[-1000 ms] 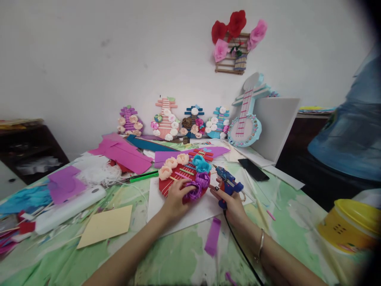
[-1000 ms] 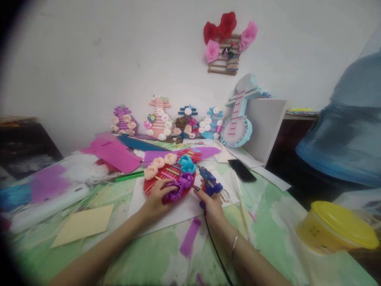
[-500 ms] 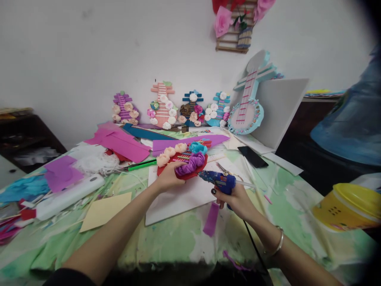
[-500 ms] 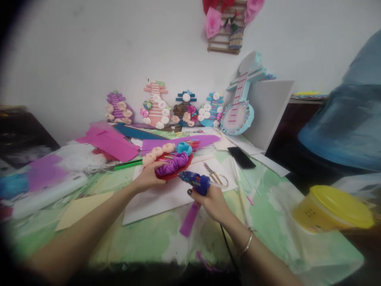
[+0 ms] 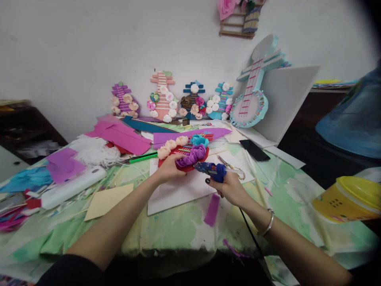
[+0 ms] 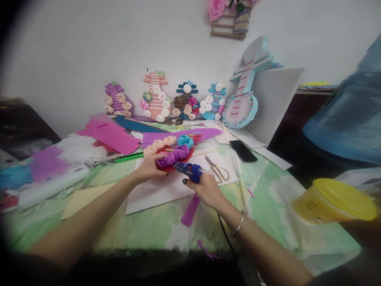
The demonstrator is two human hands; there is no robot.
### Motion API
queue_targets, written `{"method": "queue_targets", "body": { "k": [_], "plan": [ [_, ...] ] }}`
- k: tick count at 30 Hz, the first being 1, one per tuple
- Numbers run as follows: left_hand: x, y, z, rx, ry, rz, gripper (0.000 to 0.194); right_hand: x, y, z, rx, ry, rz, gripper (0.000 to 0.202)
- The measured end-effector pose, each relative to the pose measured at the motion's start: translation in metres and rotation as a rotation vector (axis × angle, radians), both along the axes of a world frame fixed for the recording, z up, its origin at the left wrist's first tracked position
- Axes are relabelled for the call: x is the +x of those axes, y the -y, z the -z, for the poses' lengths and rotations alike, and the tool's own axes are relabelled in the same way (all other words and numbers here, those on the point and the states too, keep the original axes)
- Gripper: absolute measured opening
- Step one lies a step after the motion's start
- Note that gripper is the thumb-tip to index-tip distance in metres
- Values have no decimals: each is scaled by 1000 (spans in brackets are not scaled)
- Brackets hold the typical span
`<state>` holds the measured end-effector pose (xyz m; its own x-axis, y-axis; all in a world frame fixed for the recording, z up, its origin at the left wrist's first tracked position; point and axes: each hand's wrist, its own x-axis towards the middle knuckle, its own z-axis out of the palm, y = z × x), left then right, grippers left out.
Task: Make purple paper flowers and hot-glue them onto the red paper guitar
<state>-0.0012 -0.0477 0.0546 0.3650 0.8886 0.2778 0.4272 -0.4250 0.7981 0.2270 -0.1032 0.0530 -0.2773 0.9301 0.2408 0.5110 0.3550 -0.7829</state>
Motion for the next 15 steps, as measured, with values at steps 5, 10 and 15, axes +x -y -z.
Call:
{"method": "queue_targets", "body": {
  "k": [5, 10, 15],
  "plan": [
    [0, 0, 0, 8, -20, -36, 43, -5, -1, -4, -6, 27, 17, 22],
    [1, -1, 2, -16, 6, -11, 44, -7, -3, -2, -32, 62, 47, 23],
    [1, -1, 4, -45, 18, -4, 42, -5, -3, 1, -40, 49, 50, 24]
  ]
}}
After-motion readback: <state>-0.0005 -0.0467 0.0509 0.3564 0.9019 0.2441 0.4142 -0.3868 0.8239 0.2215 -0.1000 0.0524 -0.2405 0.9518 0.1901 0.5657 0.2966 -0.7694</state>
